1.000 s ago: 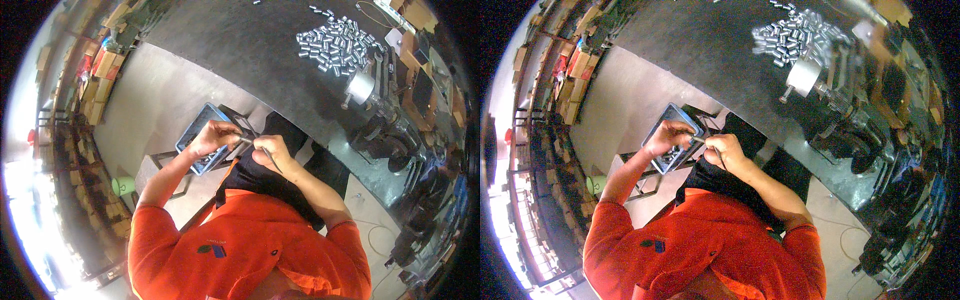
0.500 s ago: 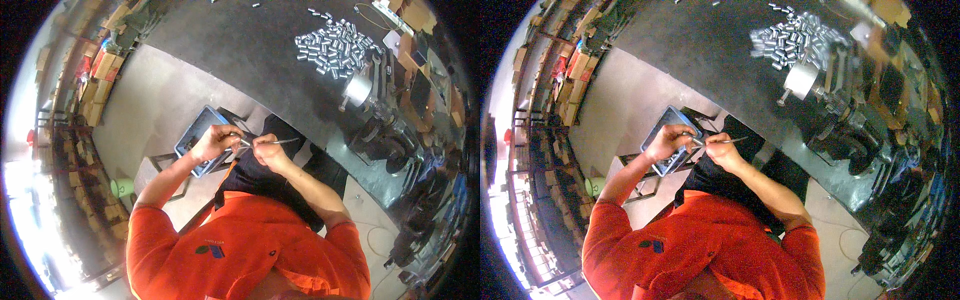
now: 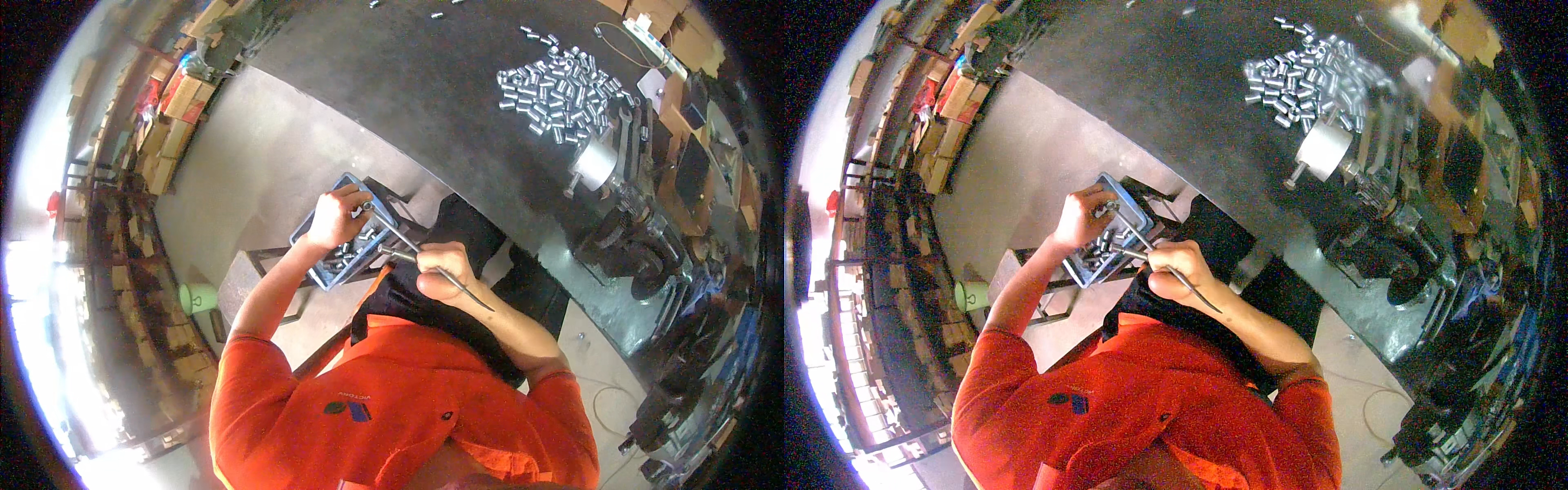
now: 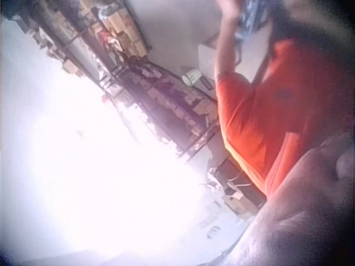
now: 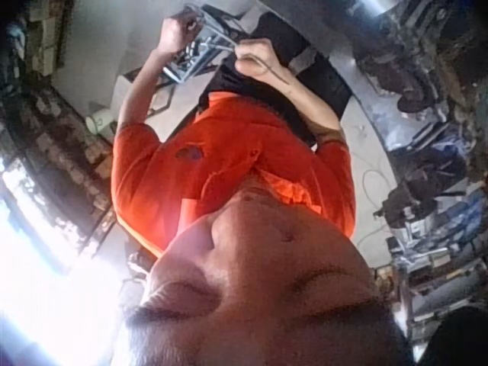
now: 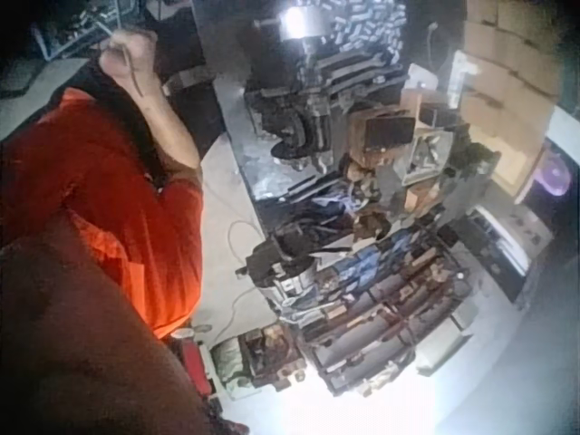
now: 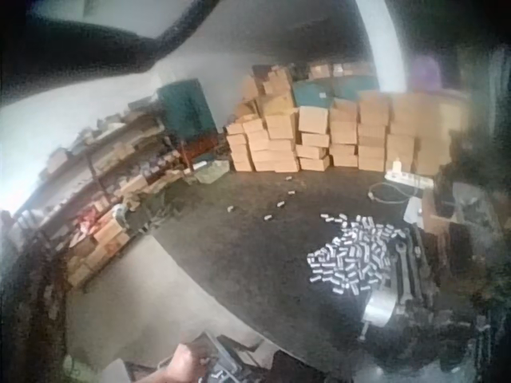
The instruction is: The person repeatedly picks up small cylindrical metal parts from a table, uses a wrench to tighten or adjust them, and places them into a blue plastic bin. The process is continuous and repetitive throughout the clip.
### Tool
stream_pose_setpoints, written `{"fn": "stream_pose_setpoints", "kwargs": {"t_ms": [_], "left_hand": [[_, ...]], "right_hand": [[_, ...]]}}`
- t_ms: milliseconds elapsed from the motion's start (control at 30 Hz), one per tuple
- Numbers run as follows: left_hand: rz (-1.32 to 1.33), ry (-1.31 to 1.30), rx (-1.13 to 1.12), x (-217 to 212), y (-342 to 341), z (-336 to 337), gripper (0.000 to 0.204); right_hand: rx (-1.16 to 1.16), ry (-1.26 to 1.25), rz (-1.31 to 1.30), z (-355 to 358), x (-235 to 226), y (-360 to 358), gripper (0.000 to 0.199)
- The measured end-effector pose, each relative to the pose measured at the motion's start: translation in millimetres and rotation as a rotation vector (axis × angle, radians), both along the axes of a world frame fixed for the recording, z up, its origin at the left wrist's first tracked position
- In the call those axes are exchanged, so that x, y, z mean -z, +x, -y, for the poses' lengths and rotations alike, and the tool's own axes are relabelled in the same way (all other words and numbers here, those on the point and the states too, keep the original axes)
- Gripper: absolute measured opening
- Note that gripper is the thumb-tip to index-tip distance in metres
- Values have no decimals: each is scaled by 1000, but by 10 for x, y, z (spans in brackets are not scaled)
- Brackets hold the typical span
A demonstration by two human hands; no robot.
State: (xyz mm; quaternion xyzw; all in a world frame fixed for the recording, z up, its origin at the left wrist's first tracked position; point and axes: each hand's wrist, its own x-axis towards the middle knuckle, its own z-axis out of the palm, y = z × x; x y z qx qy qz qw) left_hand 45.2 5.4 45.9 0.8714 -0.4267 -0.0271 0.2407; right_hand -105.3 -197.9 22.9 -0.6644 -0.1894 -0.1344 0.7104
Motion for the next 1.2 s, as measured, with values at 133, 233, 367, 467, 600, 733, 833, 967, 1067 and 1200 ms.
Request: {"fn": "stream_pose_setpoints", "kwargs": {"t_ms": [133, 233, 367, 467, 600, 733, 833, 967, 1067, 1200], "left_hand": [[-3, 25, 22, -28, -13, 87, 29], [21, 16, 64, 5, -5, 106, 29], [98, 27, 224, 27, -128, 197, 26], [-46, -67, 297, 21, -320, 376, 30], [-60, -50, 169, 90, -148, 281, 27], [-63, 62, -92, -49, 241, 273, 22], [-36, 47, -35, -217, 399, 724, 27], [-79, -131, 70, -172, 682, 1626, 31], [-479, -160, -35, -279, 777, 2338, 34], [-731, -642, 90, -363, 859, 2686, 47]], "right_hand": [[6, 8, 4, 17, 34, 6, 28], [7, 8, -38, 19, 96, 13, 32], [-10, -26, -147, 56, 113, 68, 32], [22, -158, -151, -15, 165, 80, 24], [70, -295, 95, 75, 100, 21, 17], [97, -298, 131, 117, 8, -4, 23], [119, -318, 53, 94, 147, 23, 26], [143, -148, 66, 5, 256, 69, 25], [179, -100, 25, 0, 350, 103, 23], [127, -23, -69, -61, 435, 87, 26]]}}
